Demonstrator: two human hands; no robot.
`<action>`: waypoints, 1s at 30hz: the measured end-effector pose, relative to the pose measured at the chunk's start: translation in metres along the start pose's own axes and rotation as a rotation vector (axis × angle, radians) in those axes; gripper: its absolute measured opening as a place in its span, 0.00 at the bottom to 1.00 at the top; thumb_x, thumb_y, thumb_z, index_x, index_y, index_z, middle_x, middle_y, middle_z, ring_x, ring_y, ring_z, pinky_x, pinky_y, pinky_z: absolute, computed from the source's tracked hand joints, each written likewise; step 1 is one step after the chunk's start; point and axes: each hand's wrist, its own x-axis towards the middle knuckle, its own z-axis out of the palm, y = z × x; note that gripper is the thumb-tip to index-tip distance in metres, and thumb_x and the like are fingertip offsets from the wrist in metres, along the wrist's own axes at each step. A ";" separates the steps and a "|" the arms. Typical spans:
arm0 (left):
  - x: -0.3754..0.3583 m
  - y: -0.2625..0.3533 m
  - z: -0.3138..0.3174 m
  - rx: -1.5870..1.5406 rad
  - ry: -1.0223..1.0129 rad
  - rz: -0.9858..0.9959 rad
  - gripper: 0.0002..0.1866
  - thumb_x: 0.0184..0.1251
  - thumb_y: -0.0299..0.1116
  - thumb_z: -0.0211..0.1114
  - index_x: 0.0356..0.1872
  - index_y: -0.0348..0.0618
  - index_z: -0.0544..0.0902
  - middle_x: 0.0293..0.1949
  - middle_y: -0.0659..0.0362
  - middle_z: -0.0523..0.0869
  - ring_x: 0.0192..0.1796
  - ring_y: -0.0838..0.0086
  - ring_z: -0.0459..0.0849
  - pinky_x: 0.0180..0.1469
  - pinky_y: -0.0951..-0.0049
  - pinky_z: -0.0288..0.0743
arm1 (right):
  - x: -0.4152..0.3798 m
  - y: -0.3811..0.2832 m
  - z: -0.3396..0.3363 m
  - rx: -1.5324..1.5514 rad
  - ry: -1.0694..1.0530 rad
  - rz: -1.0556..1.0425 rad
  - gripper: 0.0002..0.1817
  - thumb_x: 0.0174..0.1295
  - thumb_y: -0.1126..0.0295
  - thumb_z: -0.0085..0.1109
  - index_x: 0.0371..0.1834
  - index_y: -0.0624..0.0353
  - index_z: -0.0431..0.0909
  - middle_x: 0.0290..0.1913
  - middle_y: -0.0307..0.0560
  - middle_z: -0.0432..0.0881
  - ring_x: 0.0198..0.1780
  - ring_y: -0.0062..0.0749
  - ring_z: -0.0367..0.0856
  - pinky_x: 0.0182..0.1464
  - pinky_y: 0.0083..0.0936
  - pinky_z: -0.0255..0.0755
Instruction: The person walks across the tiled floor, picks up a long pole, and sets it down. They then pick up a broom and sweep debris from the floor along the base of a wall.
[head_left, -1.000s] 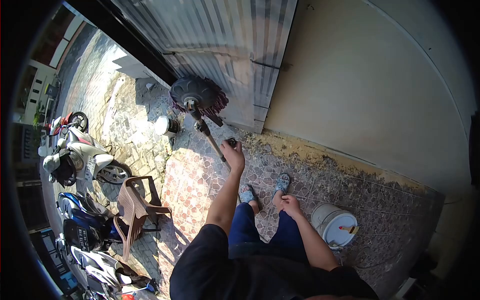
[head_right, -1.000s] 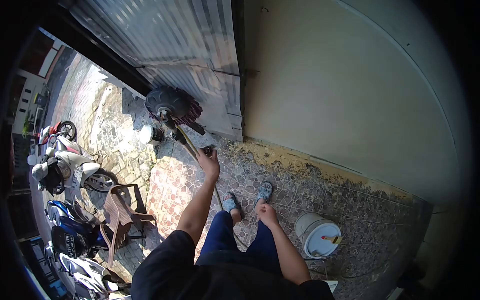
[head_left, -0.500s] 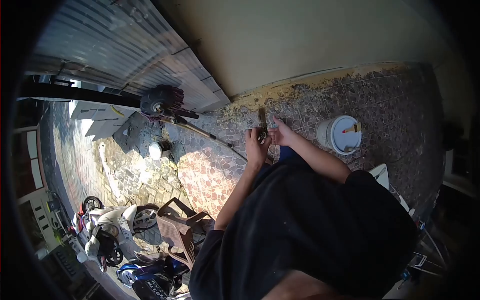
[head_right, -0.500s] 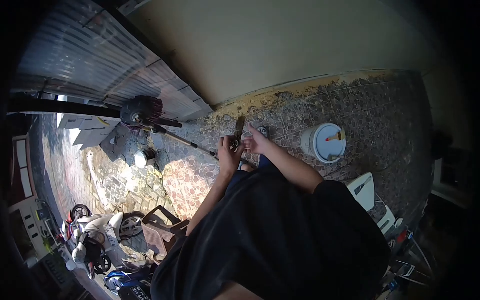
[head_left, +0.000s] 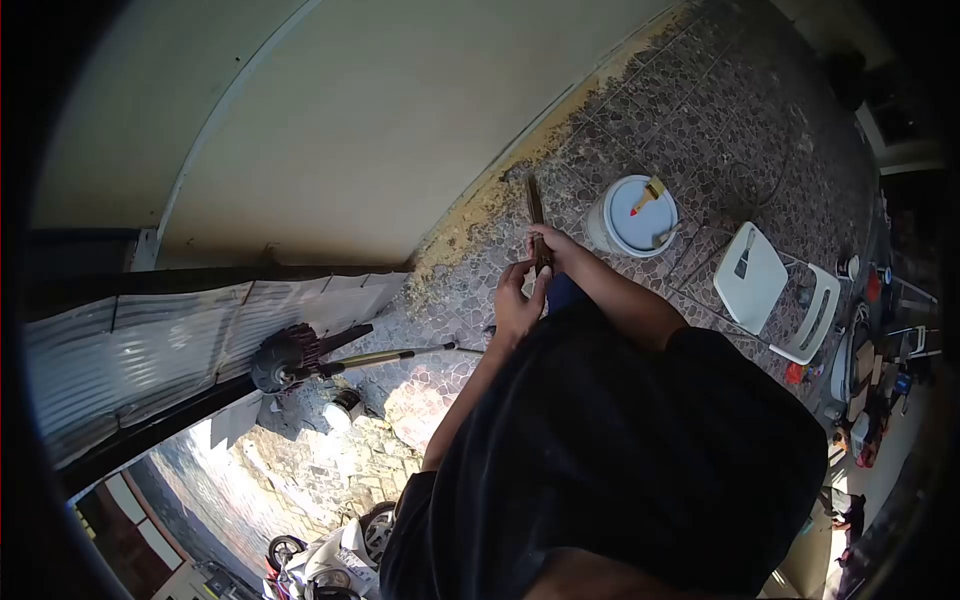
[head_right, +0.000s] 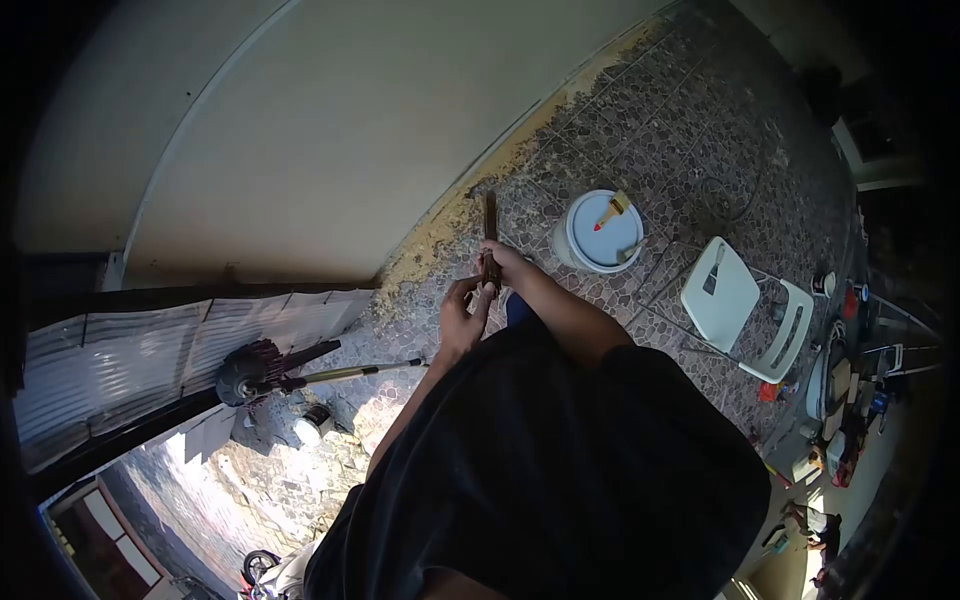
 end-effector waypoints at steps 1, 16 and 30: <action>0.016 0.005 0.009 0.010 -0.021 0.009 0.20 0.71 0.43 0.65 0.53 0.36 0.82 0.48 0.46 0.83 0.52 0.54 0.84 0.54 0.58 0.79 | 0.002 -0.010 -0.006 -0.045 0.043 -0.069 0.14 0.71 0.58 0.57 0.35 0.57 0.72 0.27 0.42 0.76 0.30 0.30 0.79 0.34 0.29 0.79; 0.222 0.078 0.124 0.304 0.252 0.285 0.15 0.79 0.36 0.49 0.35 0.34 0.76 0.33 0.45 0.76 0.38 0.48 0.74 0.44 0.52 0.68 | 0.006 -0.152 -0.006 -0.751 0.221 -0.774 0.16 0.67 0.59 0.58 0.33 0.64 0.76 0.29 0.50 0.78 0.32 0.36 0.80 0.35 0.33 0.75; 0.414 0.143 0.157 0.064 0.138 0.369 0.14 0.77 0.38 0.53 0.37 0.34 0.75 0.36 0.46 0.77 0.42 0.50 0.75 0.47 0.54 0.69 | 0.025 -0.348 0.023 -0.718 0.426 -0.818 0.16 0.67 0.59 0.62 0.28 0.59 0.77 0.26 0.42 0.78 0.28 0.23 0.77 0.29 0.31 0.73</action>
